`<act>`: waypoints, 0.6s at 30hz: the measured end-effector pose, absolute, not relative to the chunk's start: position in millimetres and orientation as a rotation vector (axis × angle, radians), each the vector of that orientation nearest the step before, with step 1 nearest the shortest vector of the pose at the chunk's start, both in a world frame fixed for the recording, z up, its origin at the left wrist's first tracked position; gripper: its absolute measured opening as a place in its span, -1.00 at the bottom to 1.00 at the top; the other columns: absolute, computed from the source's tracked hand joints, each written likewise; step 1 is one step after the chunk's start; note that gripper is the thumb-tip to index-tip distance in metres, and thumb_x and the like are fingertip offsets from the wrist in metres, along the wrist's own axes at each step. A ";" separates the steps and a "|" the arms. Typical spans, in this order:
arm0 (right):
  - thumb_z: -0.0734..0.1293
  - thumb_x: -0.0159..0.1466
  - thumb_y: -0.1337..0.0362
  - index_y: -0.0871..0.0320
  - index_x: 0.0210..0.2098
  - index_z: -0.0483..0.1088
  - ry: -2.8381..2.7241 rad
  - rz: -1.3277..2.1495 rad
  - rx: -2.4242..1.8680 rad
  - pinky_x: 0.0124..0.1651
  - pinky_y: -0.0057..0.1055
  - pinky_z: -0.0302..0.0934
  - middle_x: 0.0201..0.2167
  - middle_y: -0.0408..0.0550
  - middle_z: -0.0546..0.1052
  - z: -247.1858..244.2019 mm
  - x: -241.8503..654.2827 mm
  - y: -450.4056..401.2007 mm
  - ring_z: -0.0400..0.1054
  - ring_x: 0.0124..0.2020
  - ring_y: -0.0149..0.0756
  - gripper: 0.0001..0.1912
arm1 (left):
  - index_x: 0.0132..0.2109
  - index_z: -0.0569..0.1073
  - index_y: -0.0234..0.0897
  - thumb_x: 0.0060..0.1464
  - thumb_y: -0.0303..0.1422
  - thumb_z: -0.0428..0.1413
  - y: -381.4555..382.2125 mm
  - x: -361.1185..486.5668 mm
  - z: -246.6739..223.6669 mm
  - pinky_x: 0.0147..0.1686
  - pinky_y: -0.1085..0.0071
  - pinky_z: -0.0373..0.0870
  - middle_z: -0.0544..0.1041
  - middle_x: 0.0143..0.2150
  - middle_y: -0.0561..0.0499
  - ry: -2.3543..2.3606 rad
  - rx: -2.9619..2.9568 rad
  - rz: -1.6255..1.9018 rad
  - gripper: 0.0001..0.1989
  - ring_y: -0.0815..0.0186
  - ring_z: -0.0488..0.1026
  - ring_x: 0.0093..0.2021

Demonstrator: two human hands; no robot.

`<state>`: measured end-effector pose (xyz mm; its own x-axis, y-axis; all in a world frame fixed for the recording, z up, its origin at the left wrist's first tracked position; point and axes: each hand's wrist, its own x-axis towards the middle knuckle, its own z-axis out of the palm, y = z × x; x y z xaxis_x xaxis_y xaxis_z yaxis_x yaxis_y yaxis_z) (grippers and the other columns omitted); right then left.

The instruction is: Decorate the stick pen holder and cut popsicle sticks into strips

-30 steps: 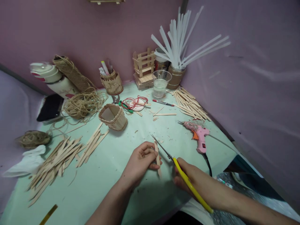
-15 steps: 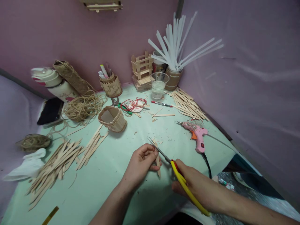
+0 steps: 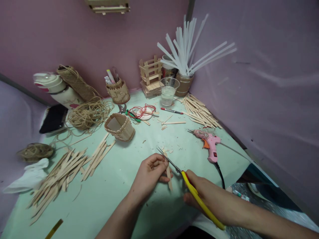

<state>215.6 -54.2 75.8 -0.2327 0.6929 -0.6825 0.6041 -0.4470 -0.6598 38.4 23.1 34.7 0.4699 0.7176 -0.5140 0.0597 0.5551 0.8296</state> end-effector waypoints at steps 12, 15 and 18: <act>0.17 0.25 0.04 0.12 -0.27 0.12 -1.686 1.823 -1.873 -0.27 -0.32 0.11 -0.36 -0.11 0.36 81.1 216.1 -52.6 0.17 -0.37 -0.31 -0.73 | -0.31 0.35 -0.30 -0.01 -0.21 0.19 21.3 40.2 36.7 -0.46 0.48 0.47 0.49 -0.49 0.04 1.031 0.866 0.498 -0.74 0.34 0.51 -0.44; 0.17 0.26 0.02 0.12 -0.27 0.12 -1.692 1.819 -1.876 -0.28 -0.32 0.11 -0.36 -0.11 0.35 81.1 216.0 -52.3 0.16 -0.38 -0.31 -0.72 | -0.32 0.35 -0.30 -0.03 -0.20 0.20 21.2 41.3 37.5 -0.46 0.49 0.46 0.48 -0.50 0.05 1.040 0.857 0.504 -0.73 0.35 0.51 -0.44; 0.15 0.27 0.00 0.12 -0.28 0.11 -1.690 1.810 -1.836 -0.30 -0.33 0.10 -0.39 -0.13 0.33 78.9 215.3 -53.0 0.13 -0.40 -0.34 -0.70 | -0.32 0.35 -0.30 -0.03 -0.18 0.20 20.5 41.9 38.5 -0.47 0.50 0.46 0.49 -0.50 0.04 1.045 0.855 0.496 -0.72 0.36 0.50 -0.45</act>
